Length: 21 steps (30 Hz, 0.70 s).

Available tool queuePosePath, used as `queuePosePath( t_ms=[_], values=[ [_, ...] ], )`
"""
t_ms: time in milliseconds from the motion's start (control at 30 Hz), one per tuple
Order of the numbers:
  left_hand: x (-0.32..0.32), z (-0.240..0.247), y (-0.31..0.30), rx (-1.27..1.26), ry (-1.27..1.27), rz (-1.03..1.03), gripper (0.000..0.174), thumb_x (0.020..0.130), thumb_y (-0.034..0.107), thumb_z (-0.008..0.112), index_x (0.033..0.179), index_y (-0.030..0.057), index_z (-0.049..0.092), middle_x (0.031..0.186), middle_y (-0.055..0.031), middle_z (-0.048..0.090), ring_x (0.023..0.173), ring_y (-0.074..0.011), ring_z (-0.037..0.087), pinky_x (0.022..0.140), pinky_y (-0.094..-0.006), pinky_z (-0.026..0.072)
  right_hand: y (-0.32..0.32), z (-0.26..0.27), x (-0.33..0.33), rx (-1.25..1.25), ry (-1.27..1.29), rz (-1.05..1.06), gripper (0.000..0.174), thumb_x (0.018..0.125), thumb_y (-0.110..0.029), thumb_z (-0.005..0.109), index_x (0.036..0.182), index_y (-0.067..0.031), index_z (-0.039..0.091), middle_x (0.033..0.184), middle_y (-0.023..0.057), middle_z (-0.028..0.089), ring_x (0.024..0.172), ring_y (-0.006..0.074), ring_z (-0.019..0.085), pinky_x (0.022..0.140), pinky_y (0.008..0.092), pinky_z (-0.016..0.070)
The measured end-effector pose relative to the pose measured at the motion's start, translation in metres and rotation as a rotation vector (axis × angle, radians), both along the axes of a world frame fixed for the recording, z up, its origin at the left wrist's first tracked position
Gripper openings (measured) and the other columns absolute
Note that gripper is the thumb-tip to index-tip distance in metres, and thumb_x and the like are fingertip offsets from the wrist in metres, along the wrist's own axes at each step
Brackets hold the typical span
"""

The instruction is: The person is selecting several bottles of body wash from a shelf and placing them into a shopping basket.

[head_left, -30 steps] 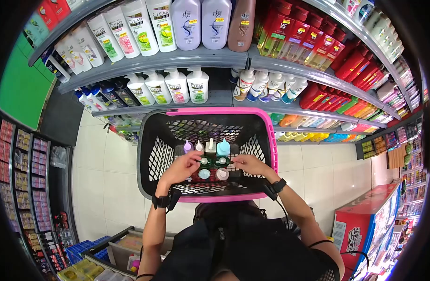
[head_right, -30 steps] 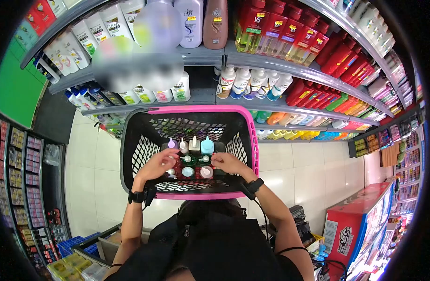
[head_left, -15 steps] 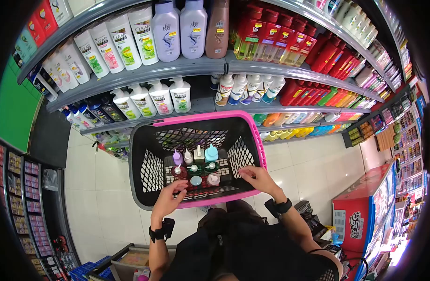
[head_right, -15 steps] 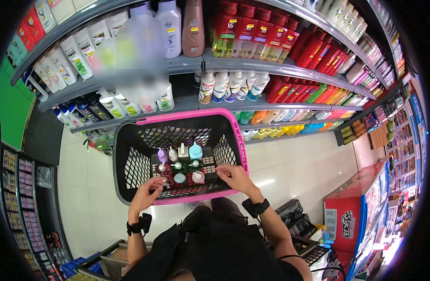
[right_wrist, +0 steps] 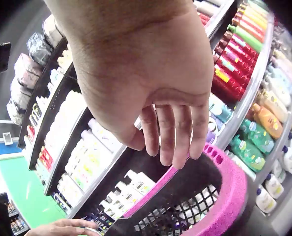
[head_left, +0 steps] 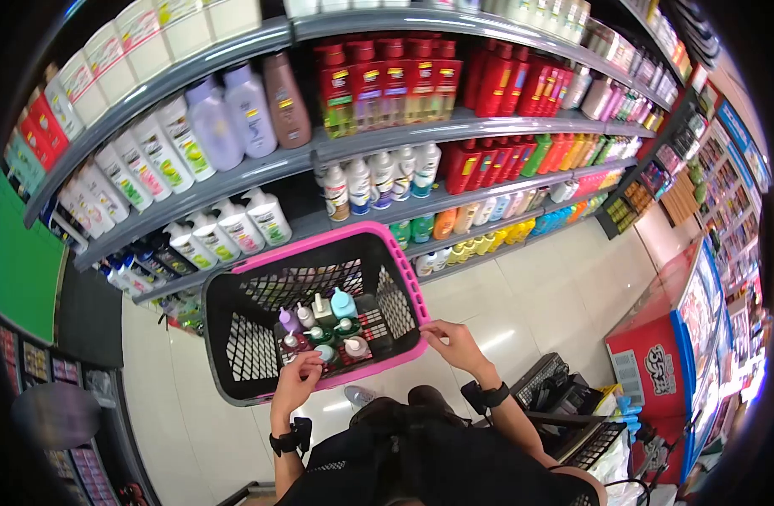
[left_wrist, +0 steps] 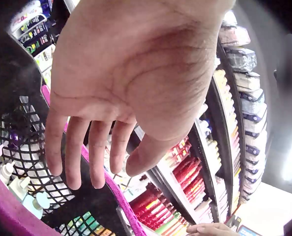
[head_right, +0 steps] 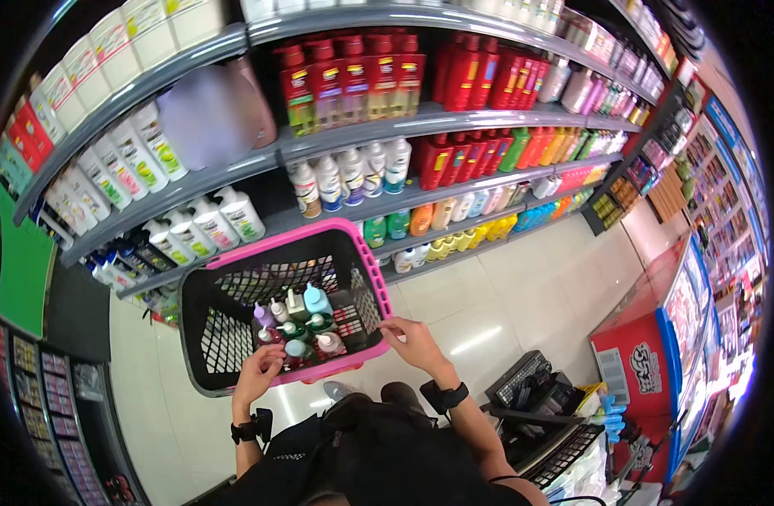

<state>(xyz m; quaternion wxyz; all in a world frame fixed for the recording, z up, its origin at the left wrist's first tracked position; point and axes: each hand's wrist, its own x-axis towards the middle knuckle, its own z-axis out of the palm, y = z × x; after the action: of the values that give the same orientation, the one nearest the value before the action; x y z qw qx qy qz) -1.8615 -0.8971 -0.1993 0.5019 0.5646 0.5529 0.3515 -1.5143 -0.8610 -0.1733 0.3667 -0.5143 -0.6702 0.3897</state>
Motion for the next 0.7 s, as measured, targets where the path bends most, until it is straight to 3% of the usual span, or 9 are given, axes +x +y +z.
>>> queuePosePath(
  t_ms=[67, 333, 500, 700],
  values=[
    [0.025, 0.002, 0.000, -0.053, 0.059, -0.102, 0.032, 0.087, 0.000, 0.056, 0.119, 0.0012, 0.054, 0.104, -0.0074, 0.064, 0.094, -0.0117, 0.060, 0.082, -0.0242, 0.0481, -0.019, -0.016, 0.035, 0.001, 0.014, -0.076, 0.019, 0.087, -0.009, 0.061, 0.101, 0.0024, 0.064, 0.089, 0.0146, 0.069, 0.079, 0.0230, 0.068, 0.074, 0.0310, 0.0535],
    [0.148, 0.034, -0.012, -0.044, 0.247, -0.351, 0.032, 0.087, 0.006, 0.059, 0.119, 0.0007, 0.054, 0.102, -0.0106, 0.064, 0.090, -0.0168, 0.063, 0.082, -0.0291, 0.0504, -0.115, -0.065, 0.146, -0.136, 0.091, -0.390, 0.023, 0.087, -0.015, 0.060, 0.104, -0.0005, 0.064, 0.087, 0.0179, 0.068, 0.081, 0.0250, 0.068, 0.074, 0.0327, 0.0531],
    [0.234, 0.046, -0.004, -0.067, 0.294, -0.471, 0.032, 0.087, 0.010, 0.061, 0.118, 0.0023, 0.056, 0.103, -0.0084, 0.065, 0.089, -0.0137, 0.061, 0.081, -0.0280, 0.0493, -0.165, -0.072, 0.215, -0.246, 0.084, -0.334, 0.029, 0.088, -0.022, 0.058, 0.108, -0.0012, 0.062, 0.093, 0.0171, 0.068, 0.084, 0.0264, 0.067, 0.076, 0.0358, 0.0525],
    [0.338, 0.034, 0.015, -0.050, 0.283, -0.707, 0.033, 0.086, 0.010, 0.062, 0.118, 0.0042, 0.057, 0.100, -0.0082, 0.065, 0.088, -0.0145, 0.062, 0.079, -0.0281, 0.0497, -0.210, -0.083, 0.288, -0.354, 0.097, -0.545, 0.033, 0.088, -0.025, 0.059, 0.110, -0.0001, 0.062, 0.094, 0.0159, 0.068, 0.087, 0.0255, 0.067, 0.077, 0.0336, 0.0521]
  ],
)
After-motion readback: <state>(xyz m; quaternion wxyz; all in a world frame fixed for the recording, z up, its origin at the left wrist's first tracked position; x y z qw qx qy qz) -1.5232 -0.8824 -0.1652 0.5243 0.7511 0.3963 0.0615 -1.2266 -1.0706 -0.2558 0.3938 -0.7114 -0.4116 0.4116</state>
